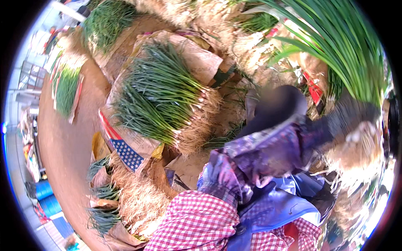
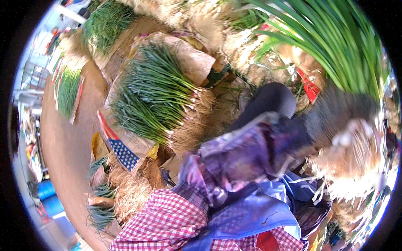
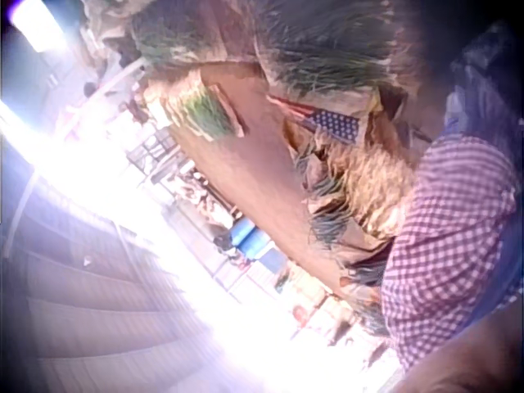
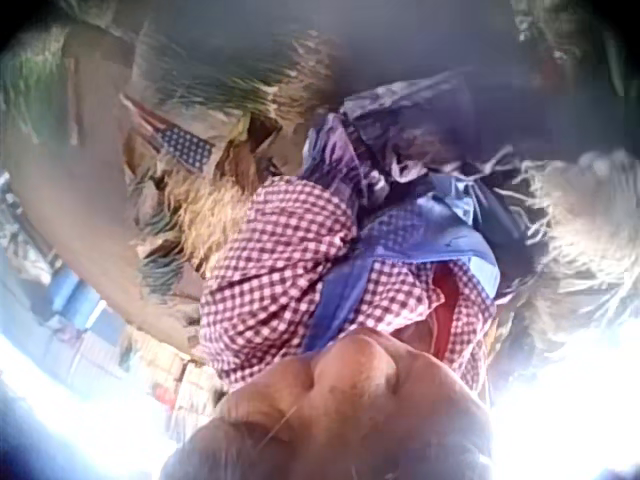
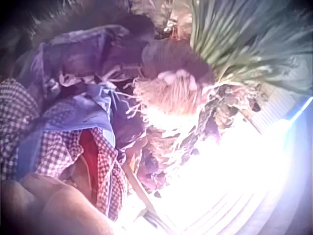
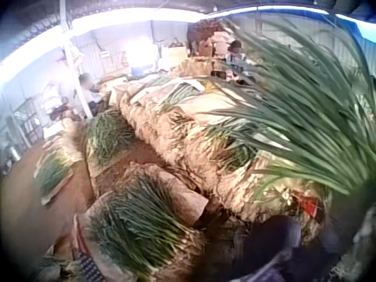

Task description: The person bundles green onions, removing outer leaves and debris by hand, and places them onto a large stack.

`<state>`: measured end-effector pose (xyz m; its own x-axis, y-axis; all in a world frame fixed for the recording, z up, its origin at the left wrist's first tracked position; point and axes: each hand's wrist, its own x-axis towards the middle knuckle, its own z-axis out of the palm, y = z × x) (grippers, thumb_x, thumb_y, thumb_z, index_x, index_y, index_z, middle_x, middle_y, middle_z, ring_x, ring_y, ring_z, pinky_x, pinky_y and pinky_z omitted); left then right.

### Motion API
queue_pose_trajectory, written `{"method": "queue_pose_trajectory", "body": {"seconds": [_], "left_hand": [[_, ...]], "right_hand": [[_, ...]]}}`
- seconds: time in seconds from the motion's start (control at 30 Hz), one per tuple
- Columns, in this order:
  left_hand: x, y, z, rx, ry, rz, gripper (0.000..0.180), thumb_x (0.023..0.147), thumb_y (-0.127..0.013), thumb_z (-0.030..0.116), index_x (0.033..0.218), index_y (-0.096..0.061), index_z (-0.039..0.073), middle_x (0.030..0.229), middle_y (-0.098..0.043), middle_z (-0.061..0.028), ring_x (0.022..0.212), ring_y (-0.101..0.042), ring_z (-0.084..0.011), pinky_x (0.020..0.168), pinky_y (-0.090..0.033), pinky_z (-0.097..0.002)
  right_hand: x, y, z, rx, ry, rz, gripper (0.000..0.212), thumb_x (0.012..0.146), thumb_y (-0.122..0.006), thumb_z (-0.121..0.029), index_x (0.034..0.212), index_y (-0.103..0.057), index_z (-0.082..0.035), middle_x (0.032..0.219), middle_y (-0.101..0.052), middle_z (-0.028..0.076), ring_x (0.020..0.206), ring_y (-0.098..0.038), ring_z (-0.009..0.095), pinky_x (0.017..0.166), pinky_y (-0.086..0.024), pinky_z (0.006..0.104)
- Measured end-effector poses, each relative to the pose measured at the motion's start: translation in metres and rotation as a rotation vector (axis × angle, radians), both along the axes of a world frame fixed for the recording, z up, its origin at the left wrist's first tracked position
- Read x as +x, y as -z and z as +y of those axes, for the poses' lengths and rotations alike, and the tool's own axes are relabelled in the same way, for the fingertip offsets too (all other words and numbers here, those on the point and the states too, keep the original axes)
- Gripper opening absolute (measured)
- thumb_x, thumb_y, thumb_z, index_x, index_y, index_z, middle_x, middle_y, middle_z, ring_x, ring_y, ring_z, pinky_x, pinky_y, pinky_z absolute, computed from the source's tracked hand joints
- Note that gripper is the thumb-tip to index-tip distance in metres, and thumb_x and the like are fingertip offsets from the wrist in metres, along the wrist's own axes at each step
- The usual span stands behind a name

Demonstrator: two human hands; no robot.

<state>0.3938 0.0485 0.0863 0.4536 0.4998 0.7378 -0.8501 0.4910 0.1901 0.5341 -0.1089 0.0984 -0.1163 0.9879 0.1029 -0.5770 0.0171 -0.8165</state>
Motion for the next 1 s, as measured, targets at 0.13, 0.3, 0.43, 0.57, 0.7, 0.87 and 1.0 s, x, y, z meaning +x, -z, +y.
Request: {"method": "queue_pose_trajectory", "body": {"seconds": [0.13,0.3,0.43,0.57,0.7,0.87,1.0], "left_hand": [[-0.125,0.05,0.017,-0.052,-0.865,0.849,0.06,0.088,-0.048,0.049,0.121,-0.043,0.0,0.096,-0.061,-0.0175,0.089,-0.062,-0.0293,0.072,-0.054,-0.0437],[-0.344,0.197,-0.013,-0.411,-1.322,1.829,0.056,0.088,-0.049,0.046,0.119,-0.045,0.0,0.093,-0.061,-0.0163,0.086,-0.061,-0.0274,0.07,-0.053,-0.0421],[-0.458,0.303,-0.112,-0.568,-0.968,2.715,0.053,0.088,-0.05,0.044,0.117,-0.046,-0.001,0.091,-0.061,-0.0154,0.083,-0.06,-0.0259,0.068,-0.052,-0.0407],[-0.441,0.359,-0.171,-0.563,-0.513,2.926,0.05,0.088,-0.051,0.041,0.115,-0.047,-0.001,0.089,-0.061,-0.0145,0.08,-0.059,-0.0244,0.066,-0.051,-0.0394],[-0.42,0.38,-0.194,-0.602,-0.428,2.968,0.047,0.088,-0.052,0.039,0.113,-0.048,-0.001,0.086,-0.061,-0.0136,0.077,-0.059,-0.0229,0.064,-0.05,-0.0381],[-0.412,0.374,-0.179,-0.558,-0.453,2.958,0.043,0.088,-0.054,0.036,0.11,-0.05,-0.001,0.084,-0.061,-0.0124,0.073,-0.058,-0.021,0.062,-0.049,-0.0364],[-0.427,0.363,-0.199,-0.565,-0.433,2.964,0.04,0.088,-0.055,0.033,0.108,-0.051,-0.001,0.082,-0.061,-0.0115,0.07,-0.057,-0.0195,0.06,-0.048,-0.0351]], "right_hand": [[0.038,0.026,0.022,-0.013,-0.079,0.011,0.017,0.097,-0.044,-0.017,0.104,-0.049,-0.002,0.065,-0.048,0.002,0.043,-0.032,0.002,0.038,-0.032,0.0156],[0.091,0.097,0.042,-0.342,0.171,0.055,0.019,0.098,-0.042,-0.018,0.105,-0.051,-0.003,0.064,-0.041,-0.001,0.044,-0.032,0.005,0.036,-0.031,0.0196],[0.081,0.147,0.036,-0.625,0.201,-0.099,0.018,0.097,-0.044,-0.021,0.1,-0.054,-0.006,0.065,-0.042,-0.003,0.045,-0.035,0.006,0.036,-0.031,0.0205],[0.064,0.175,0.023,-0.841,0.182,-0.038,0.014,0.095,-0.049,-0.024,0.094,-0.056,-0.011,0.064,-0.044,-0.005,0.045,-0.033,0.005,0.037,-0.026,0.0192],[0.021,0.175,0.034,-1.038,0.265,-0.281,0.013,0.093,-0.054,-0.027,0.09,-0.057,-0.014,0.062,-0.045,-0.007,0.043,-0.033,0.005,0.036,-0.025,0.0196],[0.016,0.18,0.037,-1.003,0.253,-0.376,0.013,0.092,-0.055,-0.026,0.09,-0.056,-0.014,0.061,-0.047,-0.007,0.043,-0.036,0.004,0.035,-0.026,0.0181],[-0.03,0.172,0.039,-1.037,0.246,-0.131,0.01,0.091,-0.056,-0.023,0.089,-0.057,-0.013,0.062,-0.047,-0.007,0.044,-0.036,0.003,0.036,-0.027,0.0162]]}}
